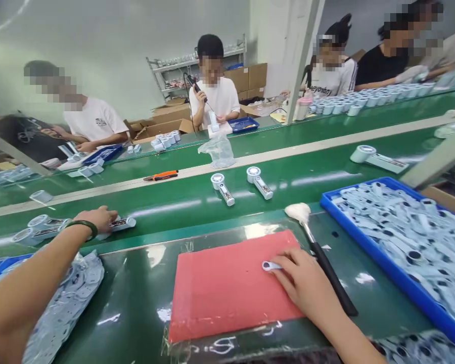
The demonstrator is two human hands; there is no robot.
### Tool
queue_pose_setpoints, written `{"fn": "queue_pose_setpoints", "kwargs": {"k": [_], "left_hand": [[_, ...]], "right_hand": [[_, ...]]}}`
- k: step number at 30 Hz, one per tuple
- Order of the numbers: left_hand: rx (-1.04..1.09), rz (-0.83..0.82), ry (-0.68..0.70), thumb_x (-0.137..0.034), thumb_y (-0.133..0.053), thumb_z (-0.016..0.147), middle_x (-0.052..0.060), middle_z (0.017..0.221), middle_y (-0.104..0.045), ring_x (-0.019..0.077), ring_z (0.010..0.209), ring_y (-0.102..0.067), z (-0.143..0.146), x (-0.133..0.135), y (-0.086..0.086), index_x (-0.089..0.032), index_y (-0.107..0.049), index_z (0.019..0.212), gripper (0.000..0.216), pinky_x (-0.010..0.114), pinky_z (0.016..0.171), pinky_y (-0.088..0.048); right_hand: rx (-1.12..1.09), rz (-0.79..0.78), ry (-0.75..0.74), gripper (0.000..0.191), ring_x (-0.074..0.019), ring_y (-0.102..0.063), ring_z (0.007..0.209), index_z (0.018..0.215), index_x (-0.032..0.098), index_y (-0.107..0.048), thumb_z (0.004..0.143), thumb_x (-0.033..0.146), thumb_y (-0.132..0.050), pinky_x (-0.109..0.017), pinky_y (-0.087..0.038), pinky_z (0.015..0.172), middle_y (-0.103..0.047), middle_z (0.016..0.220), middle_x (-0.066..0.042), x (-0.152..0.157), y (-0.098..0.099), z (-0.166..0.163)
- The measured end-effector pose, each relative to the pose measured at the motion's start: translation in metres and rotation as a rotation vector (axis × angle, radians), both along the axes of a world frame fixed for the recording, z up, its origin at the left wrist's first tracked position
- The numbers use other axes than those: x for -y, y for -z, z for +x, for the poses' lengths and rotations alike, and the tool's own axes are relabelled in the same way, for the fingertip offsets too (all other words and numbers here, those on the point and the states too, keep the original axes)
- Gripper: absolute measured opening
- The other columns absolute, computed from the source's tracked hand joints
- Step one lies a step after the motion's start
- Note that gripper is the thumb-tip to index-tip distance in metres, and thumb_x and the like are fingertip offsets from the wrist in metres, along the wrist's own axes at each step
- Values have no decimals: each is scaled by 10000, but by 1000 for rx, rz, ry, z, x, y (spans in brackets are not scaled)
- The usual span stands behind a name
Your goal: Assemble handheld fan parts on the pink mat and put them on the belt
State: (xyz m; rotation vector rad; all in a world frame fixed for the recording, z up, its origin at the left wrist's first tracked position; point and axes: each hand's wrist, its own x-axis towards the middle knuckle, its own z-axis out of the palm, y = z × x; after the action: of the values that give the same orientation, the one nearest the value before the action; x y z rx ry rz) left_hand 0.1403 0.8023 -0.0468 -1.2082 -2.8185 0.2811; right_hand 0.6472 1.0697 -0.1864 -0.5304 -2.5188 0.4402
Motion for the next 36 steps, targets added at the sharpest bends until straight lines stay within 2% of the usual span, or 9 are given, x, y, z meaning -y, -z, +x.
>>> {"fn": "queue_pose_setpoints", "kwargs": {"k": [3, 8, 12, 16, 19, 24, 29, 32, 36], "left_hand": [[101, -88, 134, -303, -499, 899, 19, 843, -694, 224, 821, -659, 48, -38, 6, -222, -696, 926, 215, 362, 846, -516], [282, -33, 448, -288, -543, 891, 31, 1238, -672, 218, 1161, -618, 122, -87, 34, -281, -597, 1324, 437, 325, 1028, -478], [216, 12, 359, -278, -534, 883, 106, 1357, -574, 236, 1188, -604, 125, -95, 42, -198, -548, 1380, 503, 356, 1049, -492], [167, -34, 281, -291, -684, 763, 119, 1258, -644, 314, 1206, -593, 103, -96, 37, -187, -652, 1248, 497, 417, 1046, -497], [154, -28, 258, -323, -627, 825, 116, 1121, -692, 320, 1147, -615, 108, -96, 31, -195, -692, 1158, 364, 407, 964, -529], [232, 146, 468, -391, -624, 886, 77, 1193, -669, 264, 1131, -604, 192, -94, 39, -230, -596, 1292, 438, 381, 992, -504], [397, 304, 740, -377, -710, 861, 68, 1006, -662, 246, 931, -602, 278, -94, 72, -212, -638, 1004, 230, 385, 827, -507], [395, 395, 731, -391, -710, 871, 85, 1040, -644, 259, 958, -586, 287, -93, 83, -204, -644, 999, 235, 413, 849, -501], [489, 519, 784, -423, -664, 905, 104, 1104, -655, 268, 1028, -598, 280, -92, 78, -197, -649, 1083, 288, 435, 901, -513]], "right_hand": [[-30, -135, 24, 302, -248, -710, 915, 1029, 262, -740, 1034, 390, -467, -395, -572, 788, -729, 1023, -76, 7, -10, 1], [-51, -268, 13, 276, -220, -713, 900, 1041, 250, -724, 1013, 379, -482, -331, -567, 762, -739, 1010, -50, 19, -26, 2], [2, -306, -30, 269, -221, -706, 890, 1029, 267, -726, 1011, 389, -487, -343, -547, 756, -734, 999, -35, 24, -25, 10], [-7, -356, -64, 281, -222, -692, 881, 1066, 261, -726, 1008, 372, -475, -361, -543, 778, -726, 993, -45, 27, -18, 12], [-39, -418, -58, 292, -223, -691, 913, 1113, 239, -705, 997, 352, -462, -358, -552, 802, -728, 1036, -63, 31, -20, 8], [-111, -460, -14, 242, -204, -662, 791, 1022, 216, -681, 960, 359, -496, -306, -533, 686, -712, 922, -60, 37, -44, -3], [-47, -329, -75, 215, -181, -622, 760, 1013, 210, -695, 982, 302, -503, -288, -485, 678, -684, 914, -54, 44, -63, -23], [56, -245, -131, 152, -177, -609, 769, 996, 192, -699, 960, 229, -556, -288, -472, 701, -665, 892, -41, 49, -58, -36], [136, -166, -133, 154, -211, -613, 852, 1044, 164, -706, 953, 198, -586, -318, -476, 741, -671, 931, -69, 56, -55, -49]]}}
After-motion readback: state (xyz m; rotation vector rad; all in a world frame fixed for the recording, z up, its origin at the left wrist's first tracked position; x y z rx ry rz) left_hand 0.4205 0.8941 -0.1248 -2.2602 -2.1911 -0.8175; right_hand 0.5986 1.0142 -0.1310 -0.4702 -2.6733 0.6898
